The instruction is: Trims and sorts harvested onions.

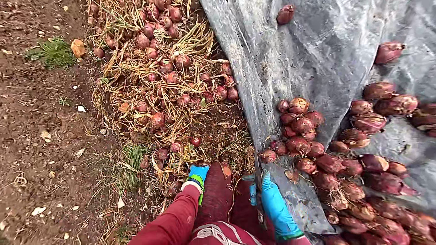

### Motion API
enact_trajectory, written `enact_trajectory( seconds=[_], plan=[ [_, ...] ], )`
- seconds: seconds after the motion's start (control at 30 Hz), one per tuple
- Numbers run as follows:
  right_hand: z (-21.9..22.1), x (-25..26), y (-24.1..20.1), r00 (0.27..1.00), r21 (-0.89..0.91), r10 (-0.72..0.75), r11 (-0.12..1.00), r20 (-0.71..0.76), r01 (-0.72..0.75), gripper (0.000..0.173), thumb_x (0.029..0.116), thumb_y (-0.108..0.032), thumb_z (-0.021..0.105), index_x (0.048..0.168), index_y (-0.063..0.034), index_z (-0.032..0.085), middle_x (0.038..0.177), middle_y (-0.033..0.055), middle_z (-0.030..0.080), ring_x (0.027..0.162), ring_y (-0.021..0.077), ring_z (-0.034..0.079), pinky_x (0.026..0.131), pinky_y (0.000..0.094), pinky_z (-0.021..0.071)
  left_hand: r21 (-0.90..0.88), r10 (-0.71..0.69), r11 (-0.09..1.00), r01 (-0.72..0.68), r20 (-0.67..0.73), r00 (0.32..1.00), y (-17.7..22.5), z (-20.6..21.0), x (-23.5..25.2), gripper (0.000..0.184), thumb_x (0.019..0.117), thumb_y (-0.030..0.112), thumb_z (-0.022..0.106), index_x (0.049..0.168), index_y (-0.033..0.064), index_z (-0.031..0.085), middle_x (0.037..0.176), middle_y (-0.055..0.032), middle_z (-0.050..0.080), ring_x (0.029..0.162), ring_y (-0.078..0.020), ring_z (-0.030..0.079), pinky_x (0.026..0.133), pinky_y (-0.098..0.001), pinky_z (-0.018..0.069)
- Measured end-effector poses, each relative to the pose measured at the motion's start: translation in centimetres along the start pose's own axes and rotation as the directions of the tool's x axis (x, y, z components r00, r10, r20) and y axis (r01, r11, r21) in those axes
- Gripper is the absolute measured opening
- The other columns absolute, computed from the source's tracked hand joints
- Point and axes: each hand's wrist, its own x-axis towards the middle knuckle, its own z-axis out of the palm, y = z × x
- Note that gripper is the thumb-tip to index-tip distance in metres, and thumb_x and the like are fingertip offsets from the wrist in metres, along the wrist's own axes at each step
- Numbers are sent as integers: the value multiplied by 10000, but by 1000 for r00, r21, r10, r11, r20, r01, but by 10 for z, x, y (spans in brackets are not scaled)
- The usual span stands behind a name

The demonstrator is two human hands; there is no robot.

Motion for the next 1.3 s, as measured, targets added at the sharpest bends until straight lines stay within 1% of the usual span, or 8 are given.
enact_trajectory(
  seconds=[0.17, 0.33, 0.43, 0.57, 0.67, 0.87, 1.03, 1.3],
  plan=[
    [-10, -10, -1, 999, 62, -36, 997, -40, 39, 813, 1071, -592, 74, 930, -12, 626, 585, 98, 606, 429, 217, 584, 417, 377, 543, -174, 23, 984, -23, -5, 1000, 12, -7, -8, 763, 873, 605, 758, 1275, -38, 672, 1295, -223, 679, 1256, -344, 628, 1090, -546, 489],
    [-24, -22, 15, 994, 68, -108, 992, -20, 109, 783, 1080, -582, 146, 1158, -21, 687, 625, 117, 624, 451, 224, 582, 437, 382, 544, -418, 197, 901, -115, 158, 967, 21, -39, -28, 482, 902, 501, 778, 1092, 69, 681, 750, -37, 533, 565, -135, 444, 516, -310, 414],
    [-26, -23, 16, 996, 72, -84, 994, -17, 85, 812, 1076, -592, 106, 1163, -28, 683, 637, 119, 628, 450, 218, 574, 429, 377, 535, -219, 527, 840, -497, 111, 842, 34, -82, -62, 559, 861, 467, 832, 1226, 64, 702, 1099, -138, 737, 1011, -263, 702, 917, -517, 576],
    [-2, -9, 9, 985, 95, -5, 995, 170, -12, 885, 1038, -656, 29, 1144, -43, 660, 630, 94, 595, 477, 215, 566, 462, 384, 531, 58, 806, 586, -808, 54, 589, 53, -118, -120, 503, 758, 465, 912, 1080, 123, 734, 933, -52, 760, 881, -201, 736, 840, -509, 615],
    [22, -1, -15, 902, 140, -226, 972, 367, 187, 850, 954, -798, 294, 1079, -50, 678, 632, 58, 613, 480, 185, 597, 479, 353, 562, 277, 858, 396, -876, 229, 460, 71, -129, -142, 600, 692, 612, 881, 1052, 156, 734, 893, -11, 749, 864, -178, 727, 830, -502, 609],
    [44, -4, -75, 903, -47, -352, 926, 248, 374, 893, 876, -901, 224, 781, -113, 633, 597, 33, 607, 493, 165, 605, 481, 346, 552, 251, 656, 349, -903, 623, 426, 95, -154, -166, 631, 870, 713, 654, 1068, 121, 749, 932, -48, 747, 921, -168, 726, 868, -479, 594],
    [28, -11, -73, 922, -47, -209, 971, 325, 236, 780, 1017, -713, 240, 932, -81, 688, 545, 19, 534, 423, 140, 515, 433, 324, 486, 664, 647, 322, -675, 366, 669, 118, -176, -161, 681, 741, 782, 742, 1075, 188, 744, 939, -44, 749, 940, -253, 721, 865, -571, 573],
    [-1, -77, -9, 936, -105, -308, 939, 169, 328, 915, 810, -958, 217, 803, -140, 627, 553, 35, 570, 421, 183, 550, 397, 364, 504, 428, 552, -112, -897, 777, 302, 85, -87, -258, 468, 1065, 501, 496, 1008, 83, 698, 935, -144, 708, 931, -352, 698, 760, -632, 544]
  ],
)
